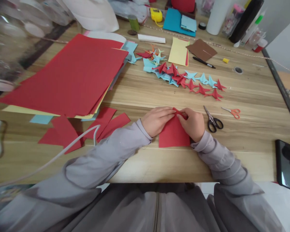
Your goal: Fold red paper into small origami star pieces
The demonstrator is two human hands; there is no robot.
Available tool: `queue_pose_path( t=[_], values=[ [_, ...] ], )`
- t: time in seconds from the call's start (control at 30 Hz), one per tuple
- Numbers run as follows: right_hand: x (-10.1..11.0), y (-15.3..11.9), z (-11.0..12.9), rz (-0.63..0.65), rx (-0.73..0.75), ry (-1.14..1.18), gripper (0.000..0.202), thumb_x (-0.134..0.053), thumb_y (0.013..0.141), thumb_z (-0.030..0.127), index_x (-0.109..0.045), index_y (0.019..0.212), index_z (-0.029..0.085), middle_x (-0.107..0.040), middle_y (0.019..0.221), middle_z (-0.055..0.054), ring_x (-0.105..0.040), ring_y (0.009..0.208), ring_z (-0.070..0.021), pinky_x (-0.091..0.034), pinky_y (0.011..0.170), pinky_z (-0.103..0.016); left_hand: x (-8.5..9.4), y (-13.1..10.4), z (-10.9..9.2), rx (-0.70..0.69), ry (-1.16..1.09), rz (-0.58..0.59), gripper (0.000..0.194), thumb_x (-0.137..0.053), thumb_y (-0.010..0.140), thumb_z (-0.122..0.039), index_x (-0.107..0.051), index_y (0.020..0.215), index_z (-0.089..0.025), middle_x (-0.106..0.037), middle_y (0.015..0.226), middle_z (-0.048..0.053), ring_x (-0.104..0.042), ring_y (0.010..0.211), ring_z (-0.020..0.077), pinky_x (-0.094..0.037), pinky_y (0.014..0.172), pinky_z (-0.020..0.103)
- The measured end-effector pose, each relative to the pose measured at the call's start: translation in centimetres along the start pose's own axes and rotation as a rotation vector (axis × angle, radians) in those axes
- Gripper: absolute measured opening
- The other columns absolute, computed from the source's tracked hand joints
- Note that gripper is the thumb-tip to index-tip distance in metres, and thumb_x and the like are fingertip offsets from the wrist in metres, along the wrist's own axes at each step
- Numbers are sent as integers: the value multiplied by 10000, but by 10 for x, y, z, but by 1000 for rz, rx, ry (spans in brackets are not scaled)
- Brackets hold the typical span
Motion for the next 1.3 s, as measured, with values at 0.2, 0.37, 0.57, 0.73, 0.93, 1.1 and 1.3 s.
queue_pose_path(
  t=[0.2, 0.37, 0.57, 0.73, 0.93, 1.1, 1.3],
  values=[
    [-4, -1, 9, 54, 91, -230, 195, -596, 822, 287, -718, 937, 188, -676, 748, -67, -592, 671, -194, -413, 625, -296, -12, 0, -2, 75, 203, 169, 419, -402, 902, -154, -544, 1292, -98, -511, 1390, 136, -417, 1330, 306, -326, 1105, 499],
    [-7, -6, 25, 115, 240, -537, 272, -467, 913, 284, -709, 1007, 205, -623, 802, -87, -544, 742, -206, -372, 671, -309, -6, 1, -7, 137, 297, 202, 453, -351, 919, -160, -497, 1346, -123, -458, 1440, 94, -368, 1359, 331, -292, 1111, 555],
    [-1, -16, 34, 138, 289, -736, 284, -437, 928, 269, -701, 900, 169, -617, 814, -109, -512, 762, -225, -315, 662, -340, -6, -1, -1, 127, 295, 206, 469, -418, 891, -220, -504, 1349, -172, -454, 1446, 67, -339, 1370, 353, -271, 1108, 579],
    [5, -19, 30, 119, 271, -723, 311, -464, 913, 279, -669, 718, 151, -620, 761, -109, -525, 737, -225, -324, 656, -344, -5, -2, 6, 63, 268, 217, 466, -420, 885, -219, -509, 1342, -230, -463, 1443, 62, -323, 1386, 322, -218, 1118, 605],
    [5, -13, 17, 41, 152, -614, 321, -528, 878, 426, -618, 754, 144, -623, 747, -93, -553, 701, -215, -354, 619, -315, 0, -4, 4, 22, 240, 231, 436, -467, 885, -274, -537, 1314, -302, -426, 1469, 76, -297, 1392, 357, -216, 1099, 632],
    [3, -12, 12, 32, 89, -570, 280, -538, 869, 425, -572, 776, 163, -627, 776, -86, -565, 712, -217, -347, 598, -302, 0, -6, 4, 8, 207, 233, 396, -472, 890, -292, -573, 1268, -352, -423, 1473, 57, -272, 1401, 359, -184, 1105, 638],
    [3, -7, 0, 55, -41, -376, 237, -629, 804, 391, -547, 746, 177, -626, 730, -56, -562, 676, -195, -348, 591, -284, -1, -7, 6, 26, 169, 233, 387, -448, 905, -326, -572, 1270, -347, -405, 1484, 60, -251, 1408, 357, -167, 1105, 644]
  ],
)
Point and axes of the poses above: each hand's wrist, its own y-axis towards the middle knuckle, its own x-axis out of the back of the hand, z = x × y, the point moved 7 cm from there along y, towards the middle knuckle
